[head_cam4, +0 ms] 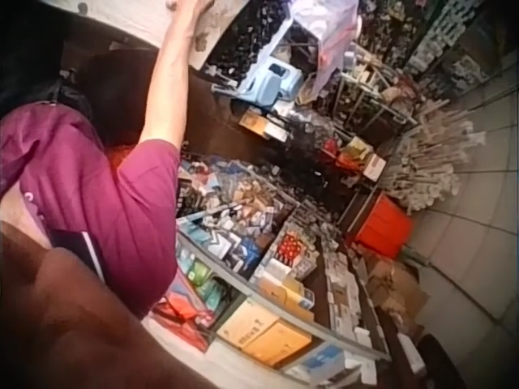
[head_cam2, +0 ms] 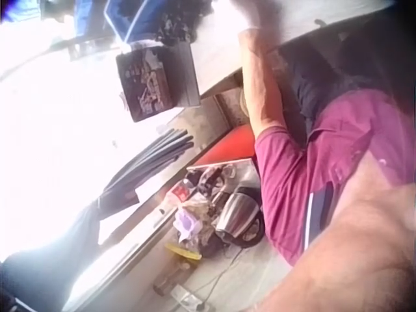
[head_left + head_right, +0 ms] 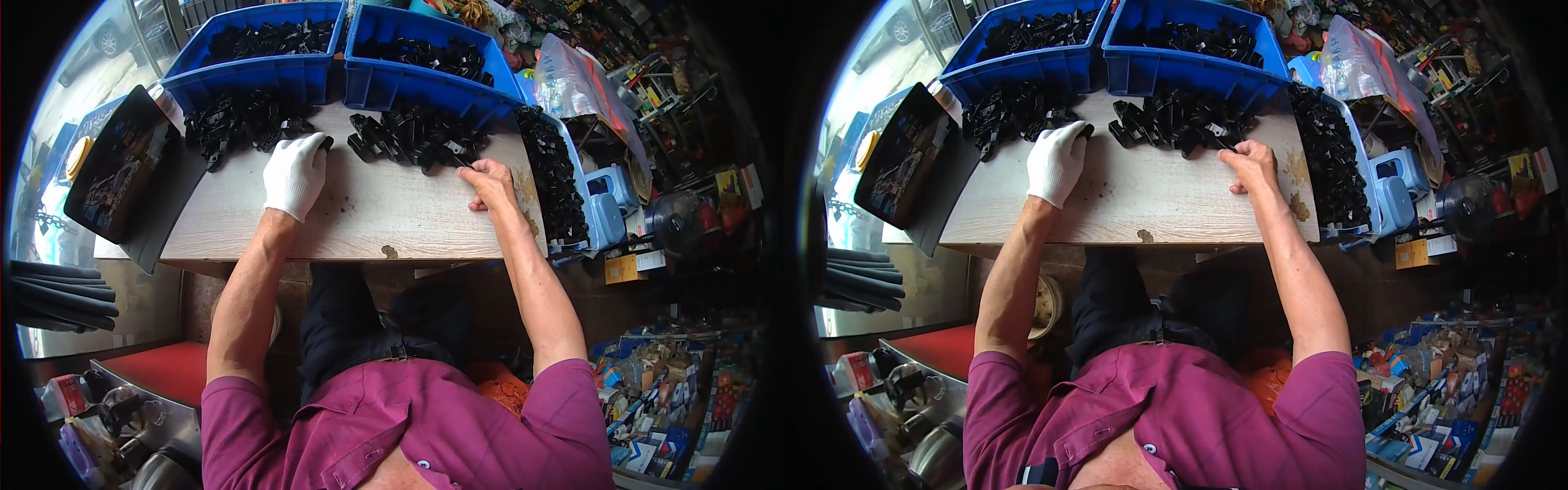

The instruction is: Assembling small black plastic components by hand at a workbench.

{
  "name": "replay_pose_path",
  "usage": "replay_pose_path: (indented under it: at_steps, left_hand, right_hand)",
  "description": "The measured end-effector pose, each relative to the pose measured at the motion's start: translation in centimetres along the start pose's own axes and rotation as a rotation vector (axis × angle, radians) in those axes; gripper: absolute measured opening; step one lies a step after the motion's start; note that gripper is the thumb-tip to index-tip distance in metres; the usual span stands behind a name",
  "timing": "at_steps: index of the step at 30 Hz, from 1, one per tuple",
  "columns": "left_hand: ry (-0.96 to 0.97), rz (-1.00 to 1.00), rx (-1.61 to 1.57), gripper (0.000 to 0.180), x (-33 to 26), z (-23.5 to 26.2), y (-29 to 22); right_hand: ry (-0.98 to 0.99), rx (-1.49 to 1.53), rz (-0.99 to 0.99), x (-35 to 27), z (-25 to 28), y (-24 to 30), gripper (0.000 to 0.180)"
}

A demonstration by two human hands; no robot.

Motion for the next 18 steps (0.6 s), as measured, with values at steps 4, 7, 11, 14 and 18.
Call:
replay_pose_path:
  at_steps: [4,7,11,14,18]
  left_hand:
    - [-0.032,0.045,-0.112,0.019,0.1,0.1,0.8]
    - [-0.021,0.055,-0.190,0.019,0.0,0.2,0.8]
    - [0.025,0.143,-0.399,0.022,-0.1,0.0,0.6]
    - [0.044,0.204,-0.535,0.026,-0.7,-0.2,0.2]
    - [0.115,0.227,-0.632,0.028,-2.1,-0.7,-2.6]
  right_hand:
    - [0.092,-0.024,-0.030,-2.9,-1.0,-0.1,0.041]
    - [0.159,-0.051,-0.049,-5.1,-2.0,0.6,0.041]
    - [0.214,-0.045,0.021,-6.1,-2.7,0.9,0.035]
    - [0.223,0.101,0.098,-5.9,-2.4,0.4,0.036]
    - [0.226,0.140,0.182,-5.8,-2.6,1.7,0.050]
Point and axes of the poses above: each hand's wrist, its own x-axis towards the middle knuckle, its own z-axis out of the back of the hand, y = z × x, the point moved 10 cm from there along x, towards the middle knuckle, and after that the axes turned 6 degrees about -x, right-handed, at the moved point
